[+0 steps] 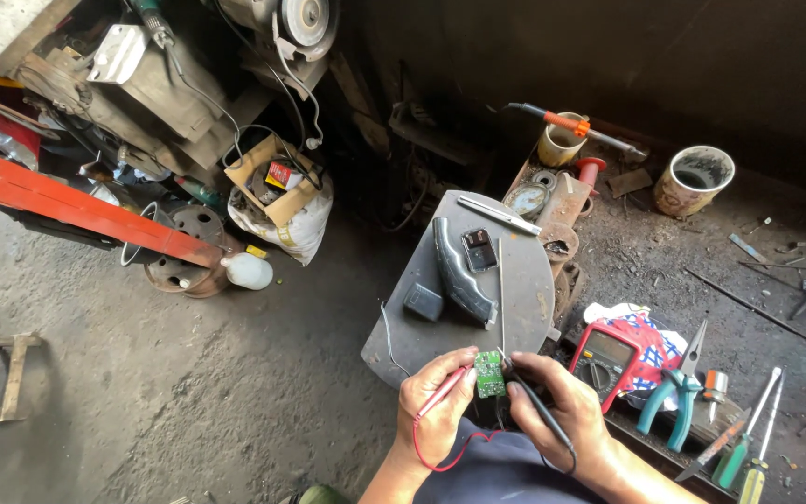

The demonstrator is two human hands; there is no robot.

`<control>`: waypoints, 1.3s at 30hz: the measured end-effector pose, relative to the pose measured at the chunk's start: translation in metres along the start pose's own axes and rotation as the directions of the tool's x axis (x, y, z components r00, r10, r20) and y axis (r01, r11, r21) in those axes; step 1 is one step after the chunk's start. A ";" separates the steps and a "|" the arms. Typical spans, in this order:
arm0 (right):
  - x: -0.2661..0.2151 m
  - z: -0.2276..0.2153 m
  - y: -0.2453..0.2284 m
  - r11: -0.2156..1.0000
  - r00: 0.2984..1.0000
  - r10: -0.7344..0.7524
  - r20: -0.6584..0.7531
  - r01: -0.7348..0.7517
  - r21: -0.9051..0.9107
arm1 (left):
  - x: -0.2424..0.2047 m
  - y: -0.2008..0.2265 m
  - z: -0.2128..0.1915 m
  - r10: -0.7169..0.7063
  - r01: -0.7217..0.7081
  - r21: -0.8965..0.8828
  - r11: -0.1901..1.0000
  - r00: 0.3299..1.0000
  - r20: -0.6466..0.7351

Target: The person holds a small electronic component with a green circuit board and uses a multimeter to test it. They connect the multimeter probes to different points on the board while holding the component in their hands.

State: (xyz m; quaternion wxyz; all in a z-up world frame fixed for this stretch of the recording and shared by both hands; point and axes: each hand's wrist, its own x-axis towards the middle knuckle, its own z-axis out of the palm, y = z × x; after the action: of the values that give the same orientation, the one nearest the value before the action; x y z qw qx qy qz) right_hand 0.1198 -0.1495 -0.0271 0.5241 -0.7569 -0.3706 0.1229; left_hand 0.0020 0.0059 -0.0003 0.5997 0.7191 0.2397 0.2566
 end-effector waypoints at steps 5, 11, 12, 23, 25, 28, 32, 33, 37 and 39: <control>0.015 -0.006 -0.021 0.981 0.982 -0.183 0.042 0.180 0.067 | 0.001 0.000 0.000 -0.008 0.008 0.009 1.000 1.000 -0.007; 0.018 -0.007 -0.026 0.989 0.991 -0.126 0.055 0.120 0.090 | 0.002 0.001 -0.002 -0.013 0.012 0.024 1.000 1.000 0.011; 0.018 -0.006 -0.025 0.993 0.996 -0.081 0.046 0.076 0.091 | 0.003 0.003 -0.002 -0.017 0.017 0.016 1.000 1.000 0.009; 0.020 -0.003 -0.024 0.996 0.999 -0.042 0.017 0.041 0.081 | 0.003 0.002 -0.003 0.043 -0.043 0.023 0.999 0.999 0.018; 0.022 -0.003 -0.024 0.996 0.999 -0.024 0.025 0.022 0.089 | 0.004 0.002 -0.003 0.053 -0.054 0.020 0.998 0.998 0.019; 0.022 -0.003 -0.022 0.997 0.999 -0.034 0.026 0.033 0.067 | 0.004 0.002 -0.002 0.086 -0.086 0.032 0.996 0.996 0.018; 0.021 -0.002 -0.019 0.996 1.000 -0.013 0.023 0.011 0.089 | 0.005 0.003 -0.003 0.097 -0.098 0.036 0.995 0.995 0.023; 0.021 -0.002 -0.019 0.996 1.000 -0.008 0.024 0.006 0.092 | 0.005 0.003 -0.003 0.105 -0.106 0.040 0.994 0.994 0.027; 0.020 -0.002 -0.019 0.996 1.000 -0.008 0.023 0.006 0.086 | 0.005 0.005 -0.003 0.095 -0.096 0.035 0.995 0.995 0.027; 0.021 -0.003 -0.020 0.993 0.999 -0.029 0.028 0.025 0.118 | 0.006 0.005 -0.003 0.118 -0.120 0.057 0.991 0.993 0.030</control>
State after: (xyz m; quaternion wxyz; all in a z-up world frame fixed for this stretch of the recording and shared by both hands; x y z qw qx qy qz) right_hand 0.1269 -0.1335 -0.0039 0.5636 -0.7177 -0.3809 0.1487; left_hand 0.0048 0.0113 0.0053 0.5652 0.7527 0.1957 0.2753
